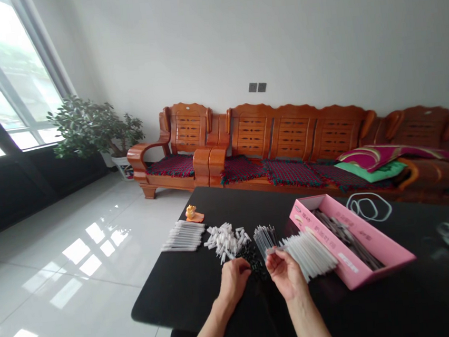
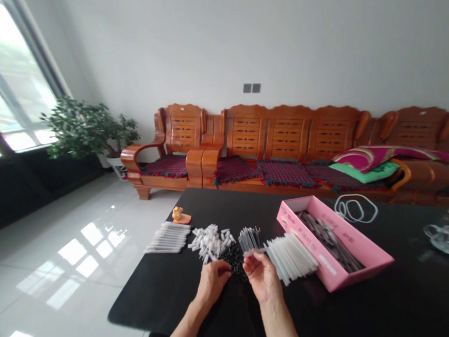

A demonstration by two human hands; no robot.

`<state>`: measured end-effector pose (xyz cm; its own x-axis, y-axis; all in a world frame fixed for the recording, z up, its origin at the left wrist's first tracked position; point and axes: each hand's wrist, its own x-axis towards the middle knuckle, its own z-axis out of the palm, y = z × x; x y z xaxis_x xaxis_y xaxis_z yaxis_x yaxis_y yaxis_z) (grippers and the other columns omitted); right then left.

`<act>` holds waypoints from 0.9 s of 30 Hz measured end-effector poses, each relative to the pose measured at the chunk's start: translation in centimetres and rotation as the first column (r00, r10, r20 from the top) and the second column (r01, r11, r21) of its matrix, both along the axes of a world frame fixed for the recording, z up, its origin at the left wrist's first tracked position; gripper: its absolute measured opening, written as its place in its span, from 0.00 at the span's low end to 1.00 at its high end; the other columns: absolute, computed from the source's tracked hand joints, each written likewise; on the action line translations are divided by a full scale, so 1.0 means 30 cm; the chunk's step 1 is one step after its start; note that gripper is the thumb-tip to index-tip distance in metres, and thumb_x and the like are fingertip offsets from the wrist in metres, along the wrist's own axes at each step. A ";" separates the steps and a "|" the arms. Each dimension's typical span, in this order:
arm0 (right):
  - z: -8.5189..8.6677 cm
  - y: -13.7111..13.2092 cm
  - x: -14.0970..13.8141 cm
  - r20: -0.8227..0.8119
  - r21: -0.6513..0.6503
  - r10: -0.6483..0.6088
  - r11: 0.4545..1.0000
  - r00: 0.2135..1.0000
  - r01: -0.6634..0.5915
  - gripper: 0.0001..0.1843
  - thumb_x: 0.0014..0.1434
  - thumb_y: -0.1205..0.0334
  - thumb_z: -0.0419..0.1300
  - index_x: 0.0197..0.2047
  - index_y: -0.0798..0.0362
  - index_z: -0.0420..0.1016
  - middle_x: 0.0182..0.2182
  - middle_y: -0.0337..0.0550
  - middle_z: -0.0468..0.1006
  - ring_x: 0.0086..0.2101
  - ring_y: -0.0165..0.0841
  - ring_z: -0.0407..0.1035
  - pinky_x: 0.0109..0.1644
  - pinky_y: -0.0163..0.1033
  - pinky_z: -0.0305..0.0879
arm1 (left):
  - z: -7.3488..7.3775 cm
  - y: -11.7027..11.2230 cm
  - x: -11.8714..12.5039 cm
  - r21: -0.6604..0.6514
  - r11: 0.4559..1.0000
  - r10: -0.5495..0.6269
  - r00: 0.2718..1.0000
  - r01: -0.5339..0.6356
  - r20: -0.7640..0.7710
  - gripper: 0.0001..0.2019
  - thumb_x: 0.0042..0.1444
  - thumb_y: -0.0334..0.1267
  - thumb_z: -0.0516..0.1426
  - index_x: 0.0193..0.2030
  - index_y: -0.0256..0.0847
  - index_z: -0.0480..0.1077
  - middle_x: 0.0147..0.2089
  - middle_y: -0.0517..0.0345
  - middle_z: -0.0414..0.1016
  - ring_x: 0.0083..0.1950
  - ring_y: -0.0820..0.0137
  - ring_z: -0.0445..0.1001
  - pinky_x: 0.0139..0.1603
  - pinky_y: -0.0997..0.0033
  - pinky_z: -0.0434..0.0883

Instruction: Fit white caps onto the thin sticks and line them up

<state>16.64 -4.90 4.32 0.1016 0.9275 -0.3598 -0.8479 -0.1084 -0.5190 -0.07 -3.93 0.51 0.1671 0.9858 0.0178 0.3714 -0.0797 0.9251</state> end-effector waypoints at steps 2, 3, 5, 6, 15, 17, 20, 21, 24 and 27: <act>0.000 -0.002 -0.003 0.000 -0.007 0.003 1.000 1.000 -0.003 0.07 0.43 0.75 0.66 0.28 0.57 0.78 0.23 0.45 0.82 0.23 0.30 0.76 0.27 0.32 0.74 | 0.018 0.013 -0.006 -0.217 0.976 0.061 0.931 0.020 0.361 0.07 0.51 0.34 0.60 0.36 0.34 0.75 0.28 0.54 0.75 0.29 0.70 0.73 0.32 0.71 0.70; 0.000 -0.003 -0.006 0.006 -0.010 0.005 1.000 1.000 -0.005 0.07 0.43 0.75 0.66 0.28 0.57 0.78 0.23 0.45 0.82 0.23 0.31 0.76 0.27 0.32 0.74 | 0.029 0.018 -0.011 -0.287 0.956 0.098 0.848 0.066 0.521 0.09 0.51 0.36 0.61 0.37 0.33 0.75 0.28 0.54 0.75 0.27 0.72 0.73 0.30 0.73 0.70; 0.003 -0.005 -0.017 0.028 -0.009 0.012 1.000 1.000 -0.012 0.08 0.42 0.75 0.67 0.28 0.56 0.78 0.23 0.45 0.82 0.23 0.31 0.76 0.27 0.32 0.75 | 0.051 0.024 -0.024 -0.327 0.930 0.144 0.653 0.166 0.743 0.11 0.50 0.36 0.64 0.39 0.31 0.75 0.31 0.52 0.77 0.29 0.75 0.74 0.31 0.77 0.71; 0.006 -0.008 -0.025 0.042 -0.002 0.017 1.000 0.999 -0.017 0.08 0.42 0.75 0.67 0.28 0.56 0.78 0.24 0.45 0.82 0.23 0.31 0.76 0.27 0.33 0.75 | 0.062 0.025 -0.030 -0.327 0.922 0.157 0.572 0.208 0.805 0.11 0.49 0.35 0.65 0.39 0.31 0.76 0.32 0.51 0.77 0.29 0.76 0.74 0.32 0.79 0.72; 0.050 -0.042 -0.109 0.187 0.094 -0.017 0.996 0.982 -0.001 0.13 0.40 0.69 0.71 0.31 0.56 0.75 0.25 0.46 0.83 0.26 0.37 0.78 0.30 0.37 0.76 | 0.123 0.003 -0.021 -0.373 0.885 0.270 0.347 0.279 0.898 0.09 0.49 0.24 0.64 0.39 0.28 0.76 0.31 0.50 0.78 0.31 0.75 0.78 0.34 0.82 0.75; 0.055 -0.045 -0.118 0.208 0.107 -0.032 0.994 0.978 0.010 0.14 0.40 0.69 0.71 0.32 0.56 0.74 0.25 0.46 0.82 0.26 0.37 0.78 0.31 0.37 0.76 | 0.135 -0.002 -0.016 -0.353 0.897 0.246 0.362 0.267 0.899 0.09 0.48 0.26 0.65 0.38 0.29 0.76 0.29 0.51 0.77 0.29 0.75 0.77 0.33 0.82 0.75; 0.055 -0.045 -0.124 0.228 0.118 -0.047 0.993 0.973 0.021 0.15 0.40 0.68 0.71 0.32 0.56 0.73 0.25 0.46 0.82 0.26 0.37 0.78 0.31 0.37 0.75 | 0.149 -0.008 -0.012 -0.338 0.907 0.223 0.392 0.253 0.892 0.09 0.47 0.29 0.66 0.36 0.30 0.75 0.28 0.53 0.76 0.27 0.76 0.75 0.30 0.82 0.74; 0.054 -0.045 -0.125 0.232 0.121 -0.051 0.992 0.971 0.024 0.15 0.40 0.68 0.71 0.32 0.56 0.73 0.25 0.47 0.82 0.26 0.37 0.78 0.31 0.37 0.75 | 0.153 -0.010 -0.011 -0.336 0.909 0.219 0.402 0.247 0.889 0.10 0.47 0.30 0.67 0.36 0.30 0.75 0.27 0.54 0.76 0.26 0.77 0.75 0.30 0.81 0.74; 0.046 -0.042 -0.124 0.246 0.124 -0.057 0.992 0.968 0.027 0.15 0.41 0.67 0.71 0.33 0.56 0.72 0.25 0.47 0.82 0.26 0.37 0.78 0.32 0.38 0.75 | 0.160 -0.016 -0.006 -0.332 0.916 0.215 0.424 0.225 0.880 0.11 0.45 0.32 0.68 0.35 0.30 0.75 0.27 0.54 0.76 0.25 0.78 0.74 0.30 0.81 0.74; 0.037 -0.039 -0.122 0.267 0.140 -0.066 0.990 0.961 0.029 0.16 0.42 0.66 0.71 0.34 0.56 0.71 0.25 0.47 0.82 0.27 0.38 0.78 0.32 0.39 0.75 | 0.160 -0.020 0.000 -0.331 0.921 0.216 0.440 0.203 0.872 0.12 0.44 0.33 0.69 0.35 0.30 0.75 0.26 0.55 0.75 0.25 0.78 0.73 0.30 0.80 0.73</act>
<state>12.97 -6.07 5.43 0.2231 0.9568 -0.1864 -0.6765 0.0143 -0.7363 -0.08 -4.53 5.31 0.2583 0.9502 -0.1742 -0.6623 0.3055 0.6842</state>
